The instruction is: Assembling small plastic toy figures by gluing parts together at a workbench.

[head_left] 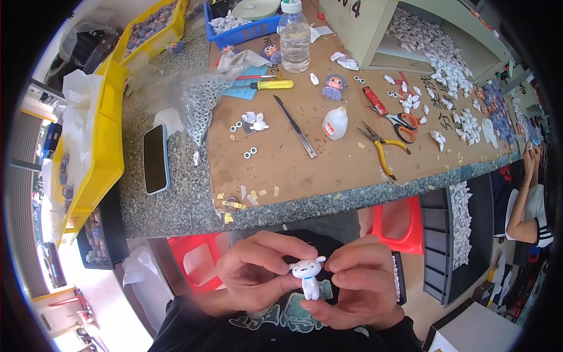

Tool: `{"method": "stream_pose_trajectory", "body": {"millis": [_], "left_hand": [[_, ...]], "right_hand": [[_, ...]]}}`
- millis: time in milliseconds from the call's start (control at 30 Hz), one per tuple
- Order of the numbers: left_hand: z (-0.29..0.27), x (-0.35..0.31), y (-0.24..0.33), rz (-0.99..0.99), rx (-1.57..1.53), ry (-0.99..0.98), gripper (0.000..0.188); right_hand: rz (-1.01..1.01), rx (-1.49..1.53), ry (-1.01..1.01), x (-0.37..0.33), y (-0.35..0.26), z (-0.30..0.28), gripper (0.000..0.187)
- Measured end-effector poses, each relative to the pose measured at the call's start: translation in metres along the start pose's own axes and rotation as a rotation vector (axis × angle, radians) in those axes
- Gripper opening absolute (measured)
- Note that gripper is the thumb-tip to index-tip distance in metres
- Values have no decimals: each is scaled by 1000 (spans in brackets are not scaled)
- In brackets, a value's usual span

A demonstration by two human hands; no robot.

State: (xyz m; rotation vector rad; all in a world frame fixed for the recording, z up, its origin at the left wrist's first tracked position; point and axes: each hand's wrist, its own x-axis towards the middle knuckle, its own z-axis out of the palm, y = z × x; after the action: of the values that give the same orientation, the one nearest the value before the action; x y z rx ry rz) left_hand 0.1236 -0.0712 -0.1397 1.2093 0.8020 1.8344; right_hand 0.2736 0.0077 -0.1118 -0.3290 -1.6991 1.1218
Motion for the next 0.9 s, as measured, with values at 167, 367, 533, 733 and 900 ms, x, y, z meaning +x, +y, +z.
{"method": "stream_pose_trajectory", "body": {"millis": [167, 367, 533, 733, 900], "left_hand": [[-2, -2, 3, 4, -7, 14, 29], [11, 5, 4, 17, -148, 136, 30], [8, 3, 2, -1, -139, 72, 33], [11, 4, 0, -66, -77, 68, 30], [11, 3, -4, -81, -141, 44, 33]], "right_hand": [[-1, -14, -169, 0, 6, -4, 38], [-62, -3, -113, -4, 4, -3, 38], [-78, 8, -106, -6, 5, -2, 38], [-123, 0, -80, -9, 8, -2, 36], [-129, -68, -127, -7, 5, -4, 31]]}}
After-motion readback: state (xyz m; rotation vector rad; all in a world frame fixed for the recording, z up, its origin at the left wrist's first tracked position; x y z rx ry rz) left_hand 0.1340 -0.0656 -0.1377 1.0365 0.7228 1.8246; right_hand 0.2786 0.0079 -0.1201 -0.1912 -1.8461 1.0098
